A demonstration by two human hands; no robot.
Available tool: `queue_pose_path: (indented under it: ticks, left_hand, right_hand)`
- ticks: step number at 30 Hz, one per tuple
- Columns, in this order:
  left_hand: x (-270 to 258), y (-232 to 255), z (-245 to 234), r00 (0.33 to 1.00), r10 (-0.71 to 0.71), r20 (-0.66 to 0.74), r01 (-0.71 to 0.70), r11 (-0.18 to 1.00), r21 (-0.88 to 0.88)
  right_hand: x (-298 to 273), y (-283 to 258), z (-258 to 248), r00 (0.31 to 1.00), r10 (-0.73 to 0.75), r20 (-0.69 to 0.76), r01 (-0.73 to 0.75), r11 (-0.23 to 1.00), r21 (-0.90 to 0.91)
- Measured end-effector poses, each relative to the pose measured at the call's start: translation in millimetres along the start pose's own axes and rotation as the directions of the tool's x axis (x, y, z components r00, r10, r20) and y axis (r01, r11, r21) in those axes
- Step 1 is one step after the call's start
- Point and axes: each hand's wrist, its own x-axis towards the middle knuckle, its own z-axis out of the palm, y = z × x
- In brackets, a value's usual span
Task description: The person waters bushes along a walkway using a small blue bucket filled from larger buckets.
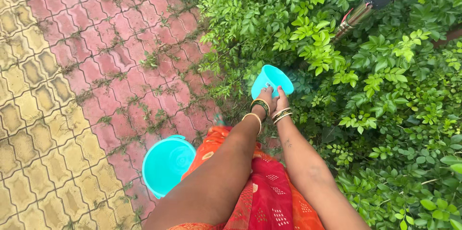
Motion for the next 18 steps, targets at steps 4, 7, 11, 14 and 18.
queue_pose_path:
  ticks: [4, 7, 11, 14, 18]
  left_hand:
    - [3.5, -6.6, -2.3, 0.998, 0.044, -0.043, -0.044, 0.999, 0.004]
    - [18.1, -7.6, -8.0, 0.998, 0.044, -0.049, -0.044, 0.999, 0.001]
    - [38.8, -7.5, -22.8, 0.999, 0.041, -0.035, -0.041, 0.999, 0.009]
    - [66.5, -7.8, -40.8, 0.999, 0.043, -0.033, -0.042, 0.999, 0.01]
    - [117.7, -22.3, -73.9, 0.999, 0.038, -0.019, -0.038, 0.999, 0.004]
  right_hand:
    - [-9.5, -1.8, 19.3, 1.0, 0.02, -0.011, -0.02, 1.0, -0.007]
    - [-4.0, -6.5, 31.8, 0.989, 0.086, -0.119, -0.088, 0.996, -0.006]
    - [32.0, -6.8, 35.4, 0.993, 0.059, -0.101, -0.065, 0.996, -0.061]
    - [64.2, -6.8, 49.6, 0.993, 0.037, -0.114, -0.051, 0.991, -0.122]
    - [109.9, -0.8, 91.2, 0.993, -0.027, -0.112, 0.008, 0.986, -0.168]
